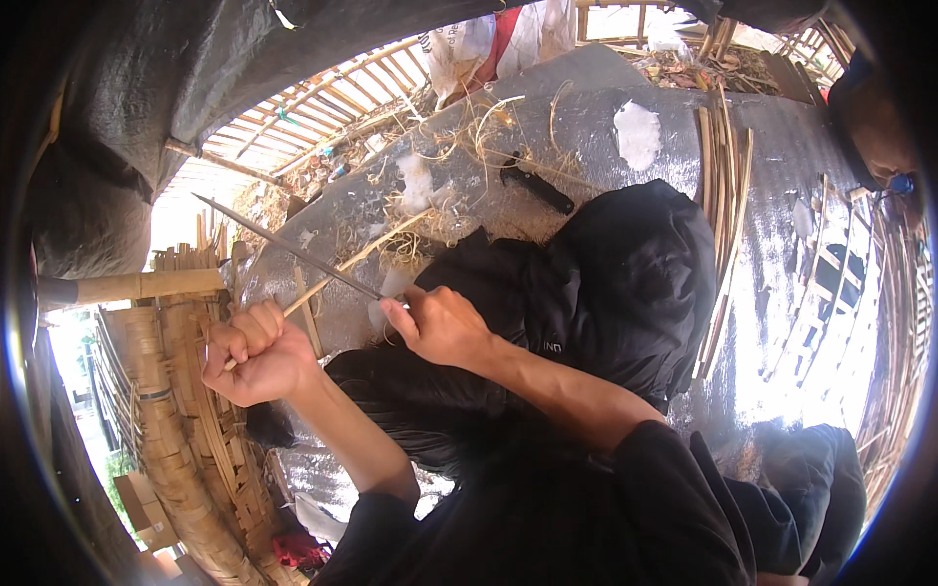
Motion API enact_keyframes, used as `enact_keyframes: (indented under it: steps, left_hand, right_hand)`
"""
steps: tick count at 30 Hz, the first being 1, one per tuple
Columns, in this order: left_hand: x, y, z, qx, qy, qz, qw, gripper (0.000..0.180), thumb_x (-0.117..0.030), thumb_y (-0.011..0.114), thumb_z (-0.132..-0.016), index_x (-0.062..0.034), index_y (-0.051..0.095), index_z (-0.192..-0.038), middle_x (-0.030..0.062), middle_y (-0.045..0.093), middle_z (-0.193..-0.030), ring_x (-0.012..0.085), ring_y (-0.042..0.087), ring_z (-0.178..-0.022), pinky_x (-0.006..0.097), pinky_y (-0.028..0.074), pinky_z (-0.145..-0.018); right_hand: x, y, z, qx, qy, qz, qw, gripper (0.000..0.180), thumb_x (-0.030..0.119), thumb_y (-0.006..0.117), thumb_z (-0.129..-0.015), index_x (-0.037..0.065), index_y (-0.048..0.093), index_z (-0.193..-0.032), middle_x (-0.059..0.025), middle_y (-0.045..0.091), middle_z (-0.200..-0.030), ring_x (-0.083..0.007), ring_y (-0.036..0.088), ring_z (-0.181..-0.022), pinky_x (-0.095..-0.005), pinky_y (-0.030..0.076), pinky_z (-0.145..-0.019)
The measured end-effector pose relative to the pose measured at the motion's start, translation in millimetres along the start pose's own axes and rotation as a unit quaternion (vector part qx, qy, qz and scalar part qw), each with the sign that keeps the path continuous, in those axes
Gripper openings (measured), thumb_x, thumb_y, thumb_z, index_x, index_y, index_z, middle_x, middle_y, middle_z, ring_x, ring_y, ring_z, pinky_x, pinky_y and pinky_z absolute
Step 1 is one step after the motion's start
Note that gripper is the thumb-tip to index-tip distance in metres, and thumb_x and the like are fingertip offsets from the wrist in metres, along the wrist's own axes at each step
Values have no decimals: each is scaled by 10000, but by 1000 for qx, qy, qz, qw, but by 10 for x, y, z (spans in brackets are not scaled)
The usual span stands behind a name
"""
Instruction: The person shaves a strip of bamboo with a machete while sitting on the floor, producing wood shavings.
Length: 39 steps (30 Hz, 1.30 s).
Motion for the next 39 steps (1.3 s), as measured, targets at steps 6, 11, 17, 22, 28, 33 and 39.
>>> enact_keyframes:
  steps: [6,11,17,22,28,33,39]
  left_hand:
    - [-11,105,85,63,-18,-11,998,338,-290,375,-948,-129,289,-663,-10,212,-533,110,141,-500,318,172,-521]
    - [9,133,94,65,-31,17,997,331,-293,380,-949,-129,309,-670,-9,229,-526,109,150,-494,321,180,-520]
    - [60,257,79,69,1,-14,998,349,-313,428,-928,-157,302,-643,-25,208,-516,108,139,-494,308,177,-525]
    - [41,217,11,79,-34,-5,996,346,-306,418,-938,-152,311,-648,-24,219,-526,106,141,-496,310,187,-531]
    - [117,320,-7,124,-59,15,990,346,-302,368,-966,-138,310,-667,-14,253,-556,108,173,-524,316,208,-555]
    - [-18,66,-91,101,-78,8,992,335,-302,377,-947,-140,311,-662,-24,235,-532,107,174,-501,317,207,-548]
    - [-28,-35,50,62,-51,1,997,331,-291,444,-890,-160,288,-629,-30,203,-511,101,147,-491,313,173,-526]
  right_hand:
    - [393,-8,-58,57,-14,22,998,452,389,544,-1018,-9,659,-837,-251,572,-572,-446,624,-591,-510,504,-573]
    - [-689,-22,-59,-3,79,108,991,525,468,520,-1006,-3,672,-831,-262,637,-634,-455,666,-634,-526,560,-603]
    - [21,-44,21,50,4,-30,998,420,352,527,-1034,-15,636,-860,-287,551,-617,-473,607,-630,-531,468,-594]
    - [-921,-25,-127,-15,76,56,995,529,398,497,-1048,-32,637,-774,-295,604,-680,-463,646,-706,-508,513,-599]
    - [-207,57,-152,69,54,-39,995,467,382,507,-1041,-34,645,-880,-298,585,-690,-486,618,-704,-489,495,-624]
    - [-230,167,-163,52,-8,-40,998,460,383,539,-1023,-35,652,-868,-257,560,-581,-462,605,-585,-513,484,-564]
    - [138,140,-146,91,12,35,995,514,471,559,-986,2,674,-810,-262,608,-595,-470,643,-605,-544,543,-613]
Point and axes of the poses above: each hand's wrist, its own z-axis away from the middle knuckle, its own y-axis out of the palm, x = y × z, the point moved 8 cm from there along -z, towards the middle knuckle
